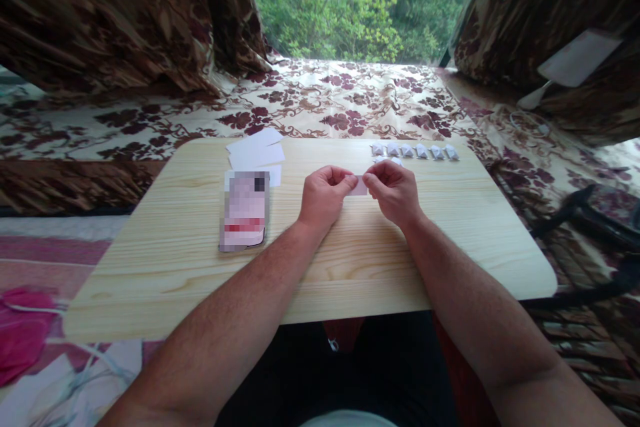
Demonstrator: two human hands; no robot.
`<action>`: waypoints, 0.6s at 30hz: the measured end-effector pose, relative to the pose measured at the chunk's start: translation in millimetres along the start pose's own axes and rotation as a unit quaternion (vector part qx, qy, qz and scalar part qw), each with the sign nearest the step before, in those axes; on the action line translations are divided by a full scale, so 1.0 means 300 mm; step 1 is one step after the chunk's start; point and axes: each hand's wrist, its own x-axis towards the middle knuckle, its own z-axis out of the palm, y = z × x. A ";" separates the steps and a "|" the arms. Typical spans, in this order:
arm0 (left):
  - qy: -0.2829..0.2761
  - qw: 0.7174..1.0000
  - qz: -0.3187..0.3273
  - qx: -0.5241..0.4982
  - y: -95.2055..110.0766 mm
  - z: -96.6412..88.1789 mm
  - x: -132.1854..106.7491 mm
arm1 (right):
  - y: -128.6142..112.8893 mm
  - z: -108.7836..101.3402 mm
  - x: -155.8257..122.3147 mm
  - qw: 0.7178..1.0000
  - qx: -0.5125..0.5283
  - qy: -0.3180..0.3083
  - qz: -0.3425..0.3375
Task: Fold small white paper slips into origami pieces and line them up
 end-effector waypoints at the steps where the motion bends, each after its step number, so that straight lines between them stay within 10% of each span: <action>1: 0.003 1.000 -0.004 -0.005 -0.001 0.000 0.001 | 0.001 0.000 -0.001 1.000 -0.006 0.002 -0.001; 18: 0.017 0.993 -0.061 -0.101 -0.014 0.011 0.005 | 0.019 0.002 -0.002 1.000 -0.009 0.012 -0.013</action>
